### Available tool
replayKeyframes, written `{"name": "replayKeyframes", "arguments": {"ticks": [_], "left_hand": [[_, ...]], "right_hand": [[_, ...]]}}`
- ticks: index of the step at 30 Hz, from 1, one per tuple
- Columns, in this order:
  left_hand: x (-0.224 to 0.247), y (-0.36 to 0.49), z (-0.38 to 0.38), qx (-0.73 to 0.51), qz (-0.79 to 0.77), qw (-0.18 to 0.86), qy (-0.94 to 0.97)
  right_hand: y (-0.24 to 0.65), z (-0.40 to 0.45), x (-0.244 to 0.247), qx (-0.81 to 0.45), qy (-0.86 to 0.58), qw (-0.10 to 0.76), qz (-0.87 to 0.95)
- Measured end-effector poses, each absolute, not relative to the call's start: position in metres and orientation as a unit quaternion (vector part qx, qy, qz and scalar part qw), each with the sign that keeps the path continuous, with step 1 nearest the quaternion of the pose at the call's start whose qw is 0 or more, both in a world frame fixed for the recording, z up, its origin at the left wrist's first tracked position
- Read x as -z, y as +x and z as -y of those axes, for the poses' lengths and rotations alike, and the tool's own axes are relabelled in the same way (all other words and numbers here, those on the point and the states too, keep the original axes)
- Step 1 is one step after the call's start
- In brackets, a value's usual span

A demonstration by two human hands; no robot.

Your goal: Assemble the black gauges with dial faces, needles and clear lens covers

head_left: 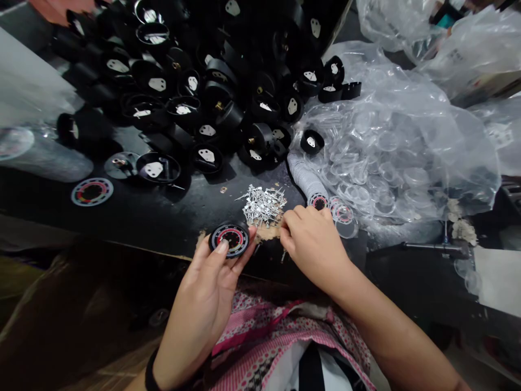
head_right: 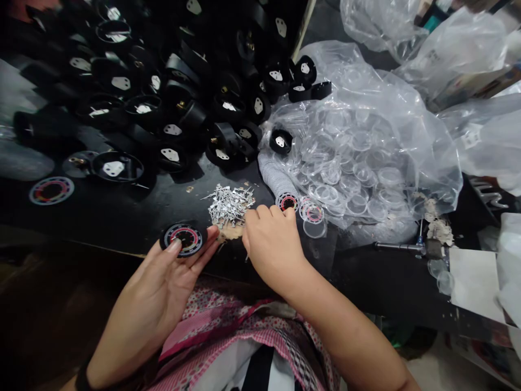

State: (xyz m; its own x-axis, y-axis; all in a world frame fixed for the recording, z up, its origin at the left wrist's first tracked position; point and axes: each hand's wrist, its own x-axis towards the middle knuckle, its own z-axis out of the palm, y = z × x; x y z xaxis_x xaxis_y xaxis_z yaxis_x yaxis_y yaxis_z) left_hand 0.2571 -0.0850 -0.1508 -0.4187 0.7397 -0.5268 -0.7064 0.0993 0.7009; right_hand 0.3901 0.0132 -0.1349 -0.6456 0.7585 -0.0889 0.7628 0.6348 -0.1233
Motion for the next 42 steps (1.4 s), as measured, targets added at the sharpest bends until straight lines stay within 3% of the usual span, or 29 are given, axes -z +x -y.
{"name": "replayKeyframes", "arguments": {"ticks": [14,20,26,32,42], "left_hand": [[0.154,0.273,0.081,-0.65,-0.487,0.583,0.029],[0.15,0.279,0.062,-0.661,-0.454,0.596,0.045],[0.144,0.281,0.062,-0.644,-0.446,0.618,0.062],[0.142,0.285,0.058,-0.631,-0.475,0.606,0.097],[0.16,0.298,0.062,-0.548,-0.525,0.605,0.24]], "right_hand": [[0.389,-0.016,0.136,0.089,0.423,0.008,-0.902],[0.405,-0.012,0.132,0.174,0.414,-0.099,-0.888],[0.425,-0.006,0.129,0.154,0.413,-0.159,-0.883],[0.431,0.001,0.119,0.323,0.405,-0.265,-0.814],[0.432,0.004,0.113,0.291,0.456,-0.195,-0.818]]}}
